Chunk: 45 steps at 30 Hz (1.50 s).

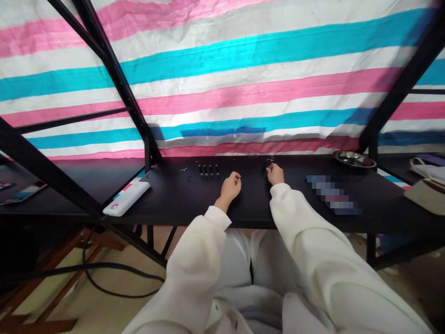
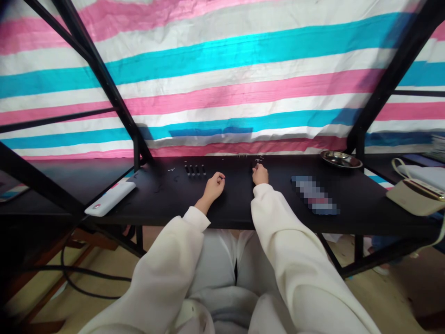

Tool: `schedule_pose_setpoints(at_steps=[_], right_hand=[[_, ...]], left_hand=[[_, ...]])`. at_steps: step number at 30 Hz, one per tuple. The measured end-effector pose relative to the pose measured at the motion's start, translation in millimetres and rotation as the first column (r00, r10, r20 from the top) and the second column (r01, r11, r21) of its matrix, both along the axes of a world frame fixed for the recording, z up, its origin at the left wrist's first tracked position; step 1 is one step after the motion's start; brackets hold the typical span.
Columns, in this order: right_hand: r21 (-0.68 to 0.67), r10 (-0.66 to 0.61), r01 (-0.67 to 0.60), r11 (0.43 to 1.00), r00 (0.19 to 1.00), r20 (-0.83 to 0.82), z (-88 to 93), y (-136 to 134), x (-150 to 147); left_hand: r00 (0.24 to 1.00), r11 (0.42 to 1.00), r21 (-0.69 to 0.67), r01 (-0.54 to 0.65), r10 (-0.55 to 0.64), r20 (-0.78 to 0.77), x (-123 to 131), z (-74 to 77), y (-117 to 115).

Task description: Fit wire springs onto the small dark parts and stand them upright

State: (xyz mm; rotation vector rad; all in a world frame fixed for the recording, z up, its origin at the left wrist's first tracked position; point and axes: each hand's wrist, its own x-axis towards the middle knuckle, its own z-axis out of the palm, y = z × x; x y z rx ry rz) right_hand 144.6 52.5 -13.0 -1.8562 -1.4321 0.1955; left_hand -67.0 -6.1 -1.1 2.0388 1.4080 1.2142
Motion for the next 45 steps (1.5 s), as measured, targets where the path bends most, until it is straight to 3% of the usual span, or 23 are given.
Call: schedule_pose_setpoints(at_steps=[21,31,34,38,45], right_hand=[[-0.111,-0.086,0.084,0.99,0.996,-0.012,9.4,0.5,8.3],[-0.27,-0.033,0.076,0.96,0.986,0.162,21.4,-29.2,-1.8],[-0.293,-0.016,0.089,0.952,0.971,0.241,22.7,-41.9,-10.9],[-0.313,0.002,0.102,0.944,0.949,0.315,22.5,-52.9,-17.7],[-0.268,0.15,-0.084,0.96,0.96,0.235,17.2,-56.7,-11.0]], left_hand=[[1.0,1.0,-0.005,0.007,-0.007,-0.01,-1.3,-1.8,1.1],[1.0,1.0,-0.003,-0.019,0.019,-0.011,0.0,-1.1,2.3],[0.99,0.99,-0.026,-0.136,0.135,-0.028,-1.9,-0.1,3.0],[0.929,0.928,-0.051,-0.369,0.367,-0.046,-6.4,2.1,4.9],[0.878,0.889,-0.07,-0.453,0.458,0.14,-10.4,4.6,11.8]])
